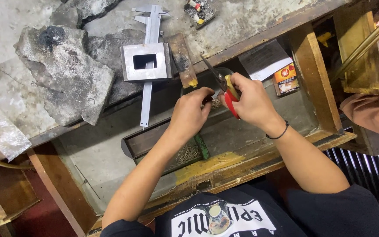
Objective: Cutting thin metal wire into small, uniform segments using scissors at a jewelry workbench.
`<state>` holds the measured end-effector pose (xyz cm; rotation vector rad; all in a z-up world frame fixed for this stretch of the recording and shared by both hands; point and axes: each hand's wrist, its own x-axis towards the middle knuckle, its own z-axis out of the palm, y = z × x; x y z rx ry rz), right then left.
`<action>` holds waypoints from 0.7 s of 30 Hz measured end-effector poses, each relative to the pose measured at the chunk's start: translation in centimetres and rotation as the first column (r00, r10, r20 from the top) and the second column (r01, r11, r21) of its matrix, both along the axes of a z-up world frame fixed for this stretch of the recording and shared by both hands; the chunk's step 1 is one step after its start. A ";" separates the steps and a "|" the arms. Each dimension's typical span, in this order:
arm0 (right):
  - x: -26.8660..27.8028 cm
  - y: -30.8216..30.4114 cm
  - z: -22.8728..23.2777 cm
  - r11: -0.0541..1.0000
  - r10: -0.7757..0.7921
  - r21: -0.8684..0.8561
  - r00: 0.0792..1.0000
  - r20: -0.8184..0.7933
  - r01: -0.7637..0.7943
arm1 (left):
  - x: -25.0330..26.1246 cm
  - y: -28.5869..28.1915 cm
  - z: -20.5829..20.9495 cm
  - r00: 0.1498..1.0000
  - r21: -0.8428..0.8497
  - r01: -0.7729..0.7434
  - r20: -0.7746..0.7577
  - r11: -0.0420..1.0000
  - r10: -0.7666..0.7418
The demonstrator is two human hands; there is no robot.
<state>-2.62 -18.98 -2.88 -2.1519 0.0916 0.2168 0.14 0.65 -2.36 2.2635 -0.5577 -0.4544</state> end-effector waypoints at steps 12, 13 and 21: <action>0.1 -0.7 3.2 0.996 -0.018 0.092 0.994 0.104 0.009 | -0.3 0.5 0.1 0.962 0.305 0.133 0.187 0.943 -0.196; 0.1 -0.8 3.2 0.996 -0.018 0.092 0.994 0.104 0.008 | -0.4 0.4 0.0 0.963 0.306 0.133 0.187 0.943 -0.196; 0.0 -0.5 2.5 0.993 0.044 0.109 0.997 0.056 -0.050 | -2.1 -0.5 -0.4 0.885 0.037 0.003 0.465 0.999 -0.020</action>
